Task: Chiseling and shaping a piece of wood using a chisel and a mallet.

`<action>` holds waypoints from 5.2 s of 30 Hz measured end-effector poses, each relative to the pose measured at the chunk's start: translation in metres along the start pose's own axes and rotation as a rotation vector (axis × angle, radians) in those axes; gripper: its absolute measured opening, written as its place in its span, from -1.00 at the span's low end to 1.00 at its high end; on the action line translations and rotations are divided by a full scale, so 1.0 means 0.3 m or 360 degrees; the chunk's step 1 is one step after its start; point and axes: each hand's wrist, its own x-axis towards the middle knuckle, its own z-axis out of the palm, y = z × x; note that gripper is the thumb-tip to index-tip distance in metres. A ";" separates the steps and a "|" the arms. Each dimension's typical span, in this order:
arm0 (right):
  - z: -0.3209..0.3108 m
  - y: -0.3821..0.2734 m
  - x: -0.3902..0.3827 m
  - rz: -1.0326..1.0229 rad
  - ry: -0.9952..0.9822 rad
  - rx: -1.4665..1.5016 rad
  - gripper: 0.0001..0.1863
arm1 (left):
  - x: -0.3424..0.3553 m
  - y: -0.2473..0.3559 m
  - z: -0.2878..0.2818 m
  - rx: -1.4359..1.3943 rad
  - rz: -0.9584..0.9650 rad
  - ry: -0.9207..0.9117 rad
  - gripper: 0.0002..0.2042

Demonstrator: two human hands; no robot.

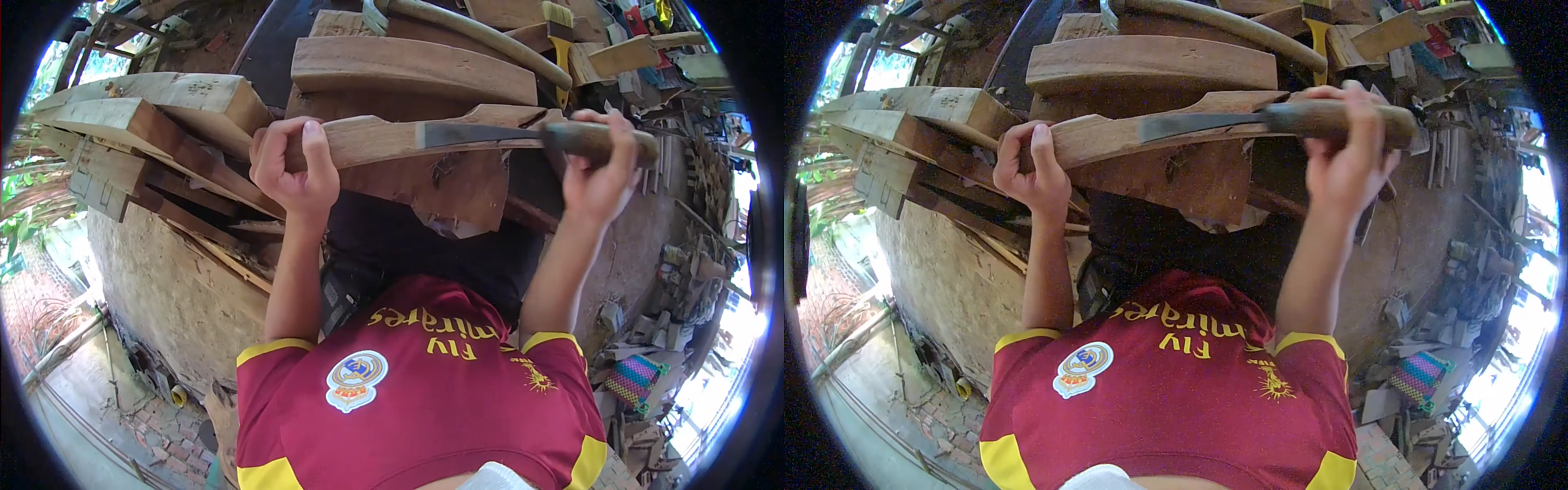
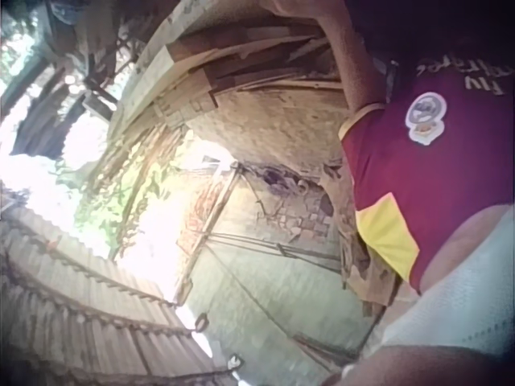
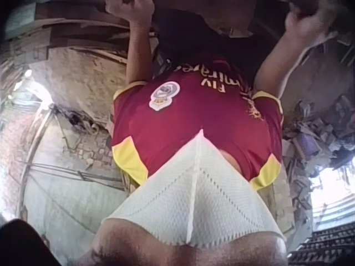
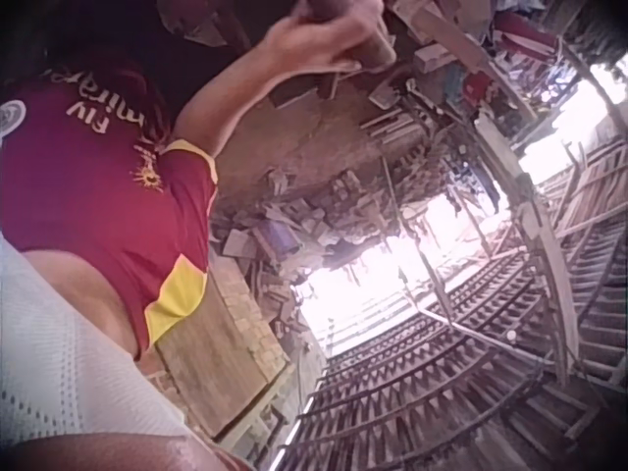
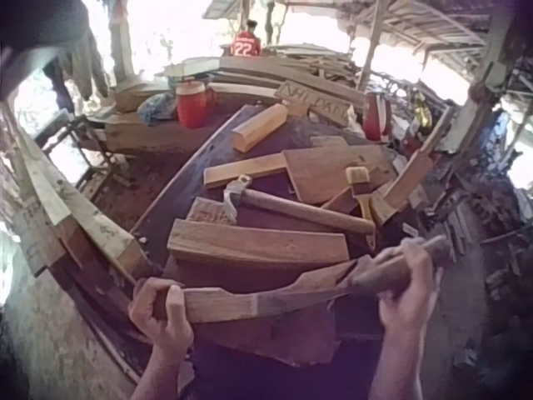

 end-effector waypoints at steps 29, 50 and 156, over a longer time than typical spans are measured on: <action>-0.463 -0.032 -0.227 0.0234 0.0391 0.0371 -0.72 | 0.107 0.184 -0.088 0.0650 -0.0771 -0.0656 -0.66; -0.695 -0.032 -0.428 0.0248 0.0643 0.0320 -0.72 | 0.089 0.156 -0.055 0.0434 -0.0095 -0.0443 -0.56; -0.760 -0.031 -0.444 -0.0077 0.0286 0.0333 -0.74 | 0.407 0.366 0.319 0.0653 0.0979 -0.1165 -0.54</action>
